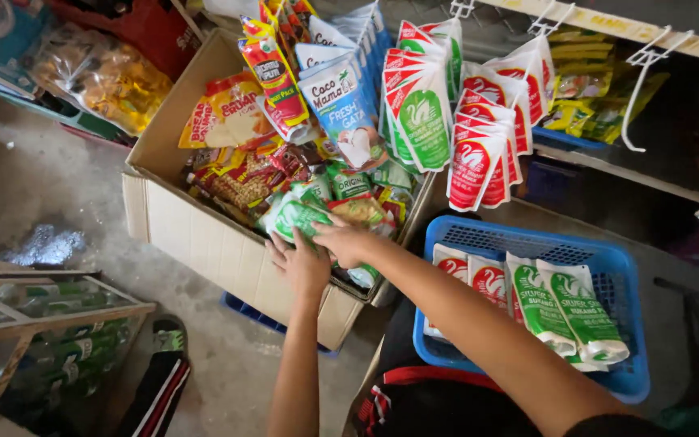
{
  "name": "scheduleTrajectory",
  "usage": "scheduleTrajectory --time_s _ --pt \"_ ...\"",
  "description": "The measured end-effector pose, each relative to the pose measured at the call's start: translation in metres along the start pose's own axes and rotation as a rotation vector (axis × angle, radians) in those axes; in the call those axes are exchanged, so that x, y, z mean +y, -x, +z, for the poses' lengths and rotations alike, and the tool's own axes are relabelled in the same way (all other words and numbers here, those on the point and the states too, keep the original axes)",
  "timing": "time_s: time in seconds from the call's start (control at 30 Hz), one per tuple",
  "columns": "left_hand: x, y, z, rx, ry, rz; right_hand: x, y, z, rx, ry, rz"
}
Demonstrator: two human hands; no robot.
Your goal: The person organizes various packaged snacks from a cardboard box into a blue plastic basket. They pick up items like green and red sachets and yellow packets, arranging them neatly in the basket.
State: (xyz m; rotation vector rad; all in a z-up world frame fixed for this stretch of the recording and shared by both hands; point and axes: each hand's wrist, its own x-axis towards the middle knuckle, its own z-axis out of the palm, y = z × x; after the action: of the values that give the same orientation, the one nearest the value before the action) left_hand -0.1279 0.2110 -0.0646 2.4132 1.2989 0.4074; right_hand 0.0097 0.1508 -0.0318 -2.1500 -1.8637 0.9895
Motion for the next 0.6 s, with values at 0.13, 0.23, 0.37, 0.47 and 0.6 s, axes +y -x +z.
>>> scheduleTrajectory --time_s 0.13,0.23,0.37,0.47,0.6 --pt "-0.008 -0.009 -0.001 -0.039 -0.123 0.003 -0.007 -0.013 0.008 0.052 0.162 -0.080" --pt "-0.024 -0.004 0.006 -0.214 -0.061 -0.046 -0.018 -0.011 0.018 0.063 0.186 -0.013" --pt "-0.022 -0.012 -0.002 -0.156 -0.017 -0.031 -0.024 -0.014 0.007 0.026 0.178 0.016" --pt "-0.010 -0.009 -0.011 -0.123 0.083 -0.014 -0.020 0.003 0.006 0.130 0.018 0.053" --pt "0.043 0.000 -0.054 0.061 0.295 0.270 -0.017 0.065 -0.016 0.333 -0.345 -0.063"
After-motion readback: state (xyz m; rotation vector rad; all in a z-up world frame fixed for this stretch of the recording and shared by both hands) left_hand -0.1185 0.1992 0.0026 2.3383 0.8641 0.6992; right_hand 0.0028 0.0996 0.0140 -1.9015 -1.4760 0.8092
